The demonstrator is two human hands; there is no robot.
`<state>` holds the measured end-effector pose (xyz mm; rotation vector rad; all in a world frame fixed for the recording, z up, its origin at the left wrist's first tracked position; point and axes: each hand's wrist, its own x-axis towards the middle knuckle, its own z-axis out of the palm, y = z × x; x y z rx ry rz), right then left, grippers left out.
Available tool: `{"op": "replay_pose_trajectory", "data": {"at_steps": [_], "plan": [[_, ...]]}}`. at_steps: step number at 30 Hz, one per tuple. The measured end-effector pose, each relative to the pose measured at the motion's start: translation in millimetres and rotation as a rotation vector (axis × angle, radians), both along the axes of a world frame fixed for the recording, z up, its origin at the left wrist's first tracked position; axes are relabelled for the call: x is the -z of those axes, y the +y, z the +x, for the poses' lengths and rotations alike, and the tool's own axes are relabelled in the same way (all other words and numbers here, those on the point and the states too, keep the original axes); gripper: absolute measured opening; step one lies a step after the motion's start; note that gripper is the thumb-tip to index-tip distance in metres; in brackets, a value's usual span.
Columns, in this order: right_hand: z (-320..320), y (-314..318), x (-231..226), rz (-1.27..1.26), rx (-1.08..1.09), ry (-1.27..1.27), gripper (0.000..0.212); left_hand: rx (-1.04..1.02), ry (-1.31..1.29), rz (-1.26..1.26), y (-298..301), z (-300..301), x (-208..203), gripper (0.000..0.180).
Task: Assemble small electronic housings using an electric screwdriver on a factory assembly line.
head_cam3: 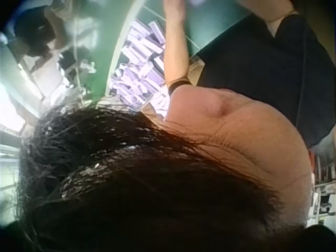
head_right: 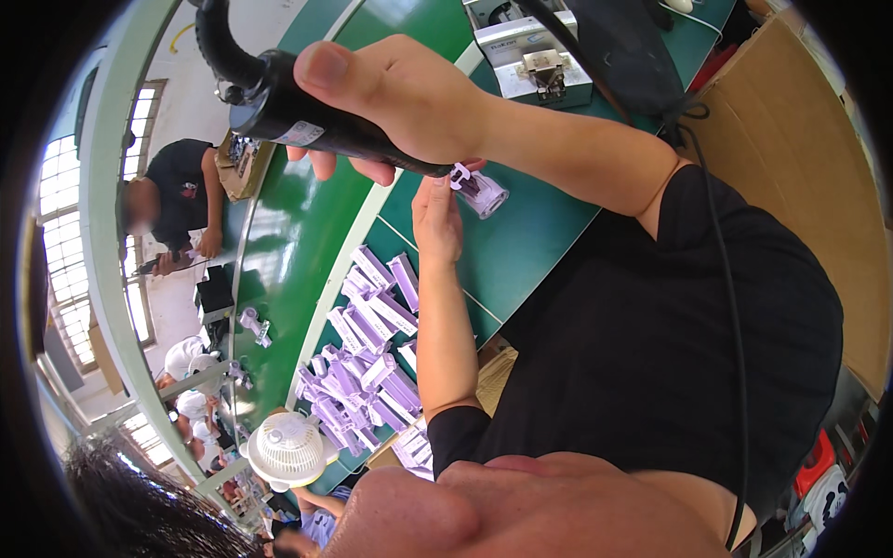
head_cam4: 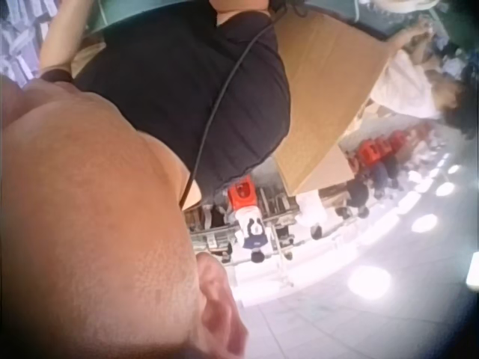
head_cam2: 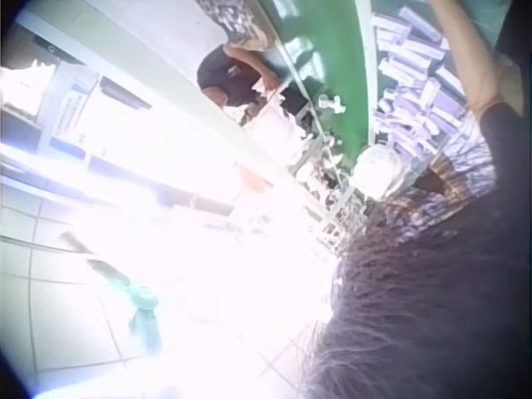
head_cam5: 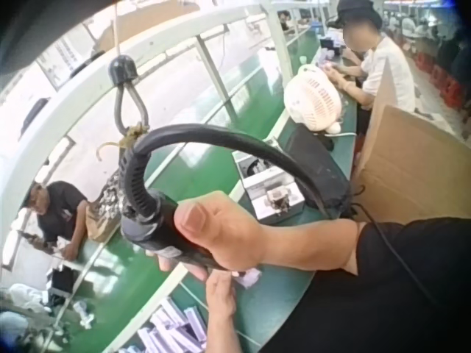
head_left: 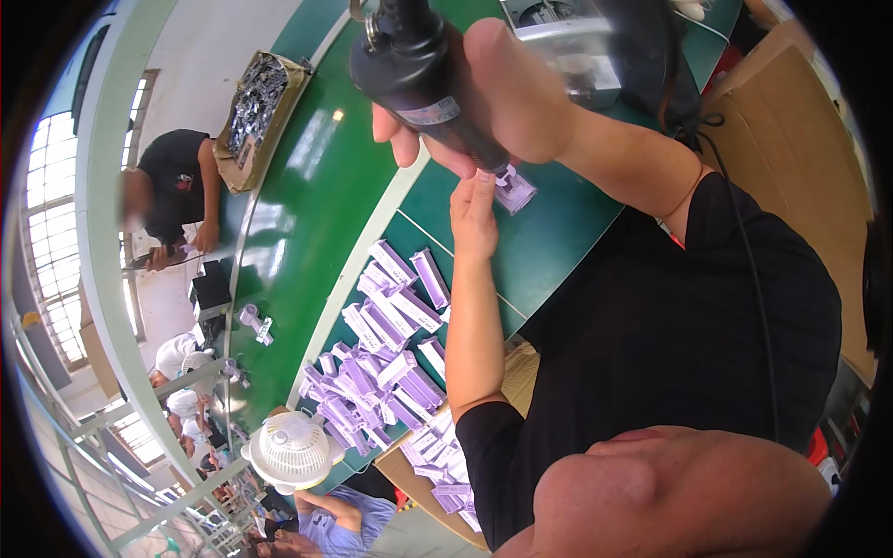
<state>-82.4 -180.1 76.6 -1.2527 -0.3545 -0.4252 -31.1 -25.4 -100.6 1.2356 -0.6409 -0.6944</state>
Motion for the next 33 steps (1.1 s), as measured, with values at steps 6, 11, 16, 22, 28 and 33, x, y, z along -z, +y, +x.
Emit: {"op": "replay_pose_trajectory", "data": {"at_steps": [6, 11, 16, 22, 28, 33], "plan": [[7.2, -25.6, -27.8, 0.075, -0.07, -0.234, 0.094, -0.008, -0.06, 0.102, 6.1, 2.7, -23.8, 0.045], [-72.1, -68.4, -62.1, 0.197, 0.121, -0.435, 0.117, -0.052, -0.143, 0.111, -29.0, 11.0, -39.2, 0.032], [-87.8, -89.7, 6.2, 0.051, 0.396, -0.245, 0.106, -0.392, -0.265, 0.237, -52.3, 74.7, -50.7, 0.034], [-93.4, -101.0, 65.3, -0.137, 0.578, -0.103, 0.108, -0.661, -0.462, 0.1, -97.0, 191.7, -40.4, 0.039], [-89.0, -105.6, 76.9, -0.116, 0.708, -0.205, 0.086, -0.806, -0.557, 0.413, -112.8, 250.4, -25.2, 0.043], [-89.0, -98.3, 90.3, -0.383, 1.502, -0.79, 0.06, -0.78, -0.611, 0.323, -81.2, 237.5, -35.6, 0.056]]}}
